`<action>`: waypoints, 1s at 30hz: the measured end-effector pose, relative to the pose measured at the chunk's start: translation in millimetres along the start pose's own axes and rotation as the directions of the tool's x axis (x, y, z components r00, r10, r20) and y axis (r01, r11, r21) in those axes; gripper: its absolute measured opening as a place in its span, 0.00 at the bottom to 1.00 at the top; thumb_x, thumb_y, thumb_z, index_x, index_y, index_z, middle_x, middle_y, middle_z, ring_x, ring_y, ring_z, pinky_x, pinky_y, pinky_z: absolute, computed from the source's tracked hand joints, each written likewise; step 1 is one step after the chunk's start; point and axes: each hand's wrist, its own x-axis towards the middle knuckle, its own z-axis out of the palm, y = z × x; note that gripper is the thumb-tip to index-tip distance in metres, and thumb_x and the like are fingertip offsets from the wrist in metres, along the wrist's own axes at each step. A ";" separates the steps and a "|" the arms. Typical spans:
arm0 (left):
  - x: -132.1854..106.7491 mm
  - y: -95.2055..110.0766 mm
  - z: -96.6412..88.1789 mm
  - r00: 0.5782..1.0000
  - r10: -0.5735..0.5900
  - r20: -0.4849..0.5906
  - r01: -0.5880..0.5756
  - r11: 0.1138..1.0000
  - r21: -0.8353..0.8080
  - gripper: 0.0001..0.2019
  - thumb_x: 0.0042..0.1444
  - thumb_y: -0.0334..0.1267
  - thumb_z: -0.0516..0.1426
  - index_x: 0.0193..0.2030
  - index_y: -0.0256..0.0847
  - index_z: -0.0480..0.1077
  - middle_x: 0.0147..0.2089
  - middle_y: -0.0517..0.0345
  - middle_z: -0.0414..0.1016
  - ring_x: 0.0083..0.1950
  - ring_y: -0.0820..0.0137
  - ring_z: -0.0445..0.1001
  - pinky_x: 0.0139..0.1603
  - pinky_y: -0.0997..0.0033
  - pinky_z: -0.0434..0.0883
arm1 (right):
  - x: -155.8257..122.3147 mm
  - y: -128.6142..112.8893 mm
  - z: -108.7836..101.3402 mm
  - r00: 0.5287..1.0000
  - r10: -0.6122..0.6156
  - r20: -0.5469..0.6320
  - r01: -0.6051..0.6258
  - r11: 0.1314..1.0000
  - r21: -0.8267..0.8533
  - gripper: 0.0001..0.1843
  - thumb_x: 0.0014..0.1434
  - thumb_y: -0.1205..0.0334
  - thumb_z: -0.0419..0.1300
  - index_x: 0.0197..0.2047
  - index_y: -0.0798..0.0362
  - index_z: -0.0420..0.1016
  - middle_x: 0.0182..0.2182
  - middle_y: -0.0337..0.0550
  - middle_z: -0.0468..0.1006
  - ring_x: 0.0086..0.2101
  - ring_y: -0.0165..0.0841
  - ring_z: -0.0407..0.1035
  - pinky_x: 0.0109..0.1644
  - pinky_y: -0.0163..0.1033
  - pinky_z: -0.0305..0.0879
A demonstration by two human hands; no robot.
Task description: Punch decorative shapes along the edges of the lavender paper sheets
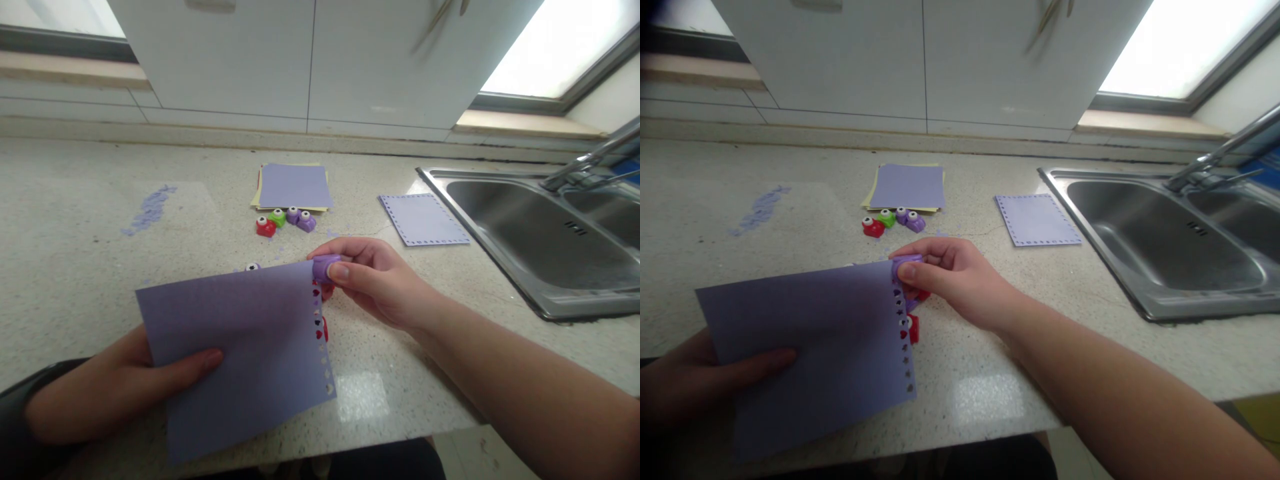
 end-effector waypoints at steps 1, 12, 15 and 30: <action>-0.5 2.3 1.7 1.000 -0.012 0.017 0.012 1.000 -0.008 0.14 0.48 0.42 0.72 0.44 0.58 0.82 0.38 0.68 0.87 0.38 0.66 0.85 0.35 0.78 0.81 | 0.0 0.1 0.0 1.000 -0.001 -0.001 0.001 1.000 0.001 0.14 0.55 0.57 0.72 0.42 0.56 0.82 0.31 0.42 0.82 0.32 0.30 0.74 0.41 0.38 0.70; -2.1 10.3 6.7 0.997 -0.041 0.062 0.043 0.998 -0.043 0.13 0.48 0.43 0.72 0.42 0.59 0.83 0.37 0.69 0.87 0.40 0.65 0.85 0.37 0.76 0.82 | 0.2 0.1 -0.3 1.000 0.006 -0.007 -0.006 1.000 -0.014 0.14 0.55 0.58 0.72 0.43 0.55 0.81 0.32 0.42 0.82 0.32 0.30 0.75 0.41 0.39 0.71; -1.0 7.9 4.6 0.998 -0.037 0.053 0.040 0.998 -0.057 0.12 0.47 0.42 0.72 0.40 0.58 0.83 0.36 0.70 0.87 0.39 0.66 0.85 0.35 0.78 0.81 | 0.6 0.6 -0.3 1.000 0.002 -0.003 -0.002 1.000 -0.007 0.14 0.55 0.58 0.72 0.43 0.55 0.82 0.32 0.42 0.82 0.33 0.30 0.75 0.41 0.38 0.71; -3.6 22.0 13.4 0.995 -0.086 0.050 0.087 0.996 -0.024 0.13 0.45 0.46 0.72 0.40 0.55 0.82 0.37 0.67 0.87 0.41 0.61 0.85 0.40 0.70 0.83 | 0.3 1.6 -1.5 1.000 -0.005 -0.011 0.005 1.000 -0.024 0.14 0.55 0.58 0.72 0.43 0.54 0.82 0.32 0.42 0.82 0.32 0.30 0.75 0.41 0.38 0.71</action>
